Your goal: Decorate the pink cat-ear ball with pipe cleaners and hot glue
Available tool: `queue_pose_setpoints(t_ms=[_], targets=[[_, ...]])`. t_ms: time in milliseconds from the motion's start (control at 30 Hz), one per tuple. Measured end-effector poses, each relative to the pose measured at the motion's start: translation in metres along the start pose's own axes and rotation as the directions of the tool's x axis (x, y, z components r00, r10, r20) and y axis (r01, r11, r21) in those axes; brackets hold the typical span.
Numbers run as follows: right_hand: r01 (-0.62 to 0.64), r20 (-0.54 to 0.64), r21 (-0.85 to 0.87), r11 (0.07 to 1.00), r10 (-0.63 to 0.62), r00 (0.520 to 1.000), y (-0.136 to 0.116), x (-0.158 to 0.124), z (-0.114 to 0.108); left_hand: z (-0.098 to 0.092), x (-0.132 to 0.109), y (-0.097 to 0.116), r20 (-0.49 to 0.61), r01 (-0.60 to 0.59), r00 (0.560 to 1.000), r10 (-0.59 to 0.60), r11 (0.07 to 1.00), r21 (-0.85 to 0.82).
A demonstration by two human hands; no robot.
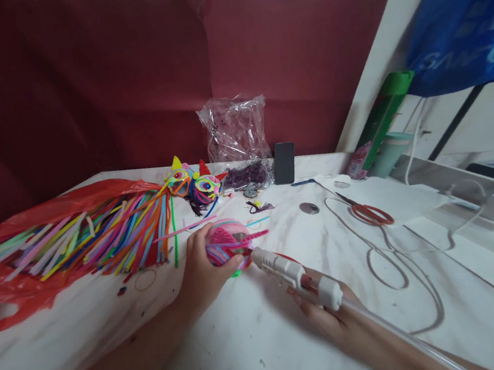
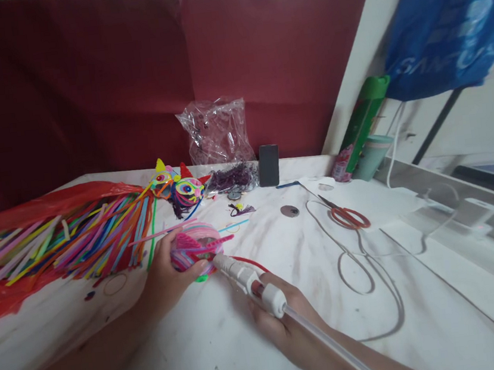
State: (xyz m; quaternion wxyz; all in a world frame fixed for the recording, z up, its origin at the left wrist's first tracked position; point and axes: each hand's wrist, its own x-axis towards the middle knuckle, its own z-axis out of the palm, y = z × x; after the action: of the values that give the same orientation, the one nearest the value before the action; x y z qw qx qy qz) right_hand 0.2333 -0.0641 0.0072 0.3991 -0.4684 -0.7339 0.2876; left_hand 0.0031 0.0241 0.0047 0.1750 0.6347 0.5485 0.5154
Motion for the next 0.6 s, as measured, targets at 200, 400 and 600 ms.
queue_pose_setpoints(t_ms=[200, 400, 600], targets=[[-0.026, 0.004, -0.006, 1.0, 0.026, 1.0, 0.0021, -0.0002, 0.0, 0.0003, 0.0012, -0.0002, -0.021, 0.034, 0.999, -0.035, 0.999, -0.017], [-0.074, -0.039, 0.08, 0.994, 0.077, 0.996, 0.0065, -0.0002, 0.0014, 0.0006, 0.0014, 0.0006, -0.017, 0.035, 0.999, -0.036, 0.999, -0.039], [-0.036, -0.006, 0.075, 0.997, 0.036, 0.999, 0.0074, -0.0009, 0.0006, 0.0006, 0.0016, 0.002, -0.002, 0.066, 0.998, -0.066, 0.998, -0.025]])
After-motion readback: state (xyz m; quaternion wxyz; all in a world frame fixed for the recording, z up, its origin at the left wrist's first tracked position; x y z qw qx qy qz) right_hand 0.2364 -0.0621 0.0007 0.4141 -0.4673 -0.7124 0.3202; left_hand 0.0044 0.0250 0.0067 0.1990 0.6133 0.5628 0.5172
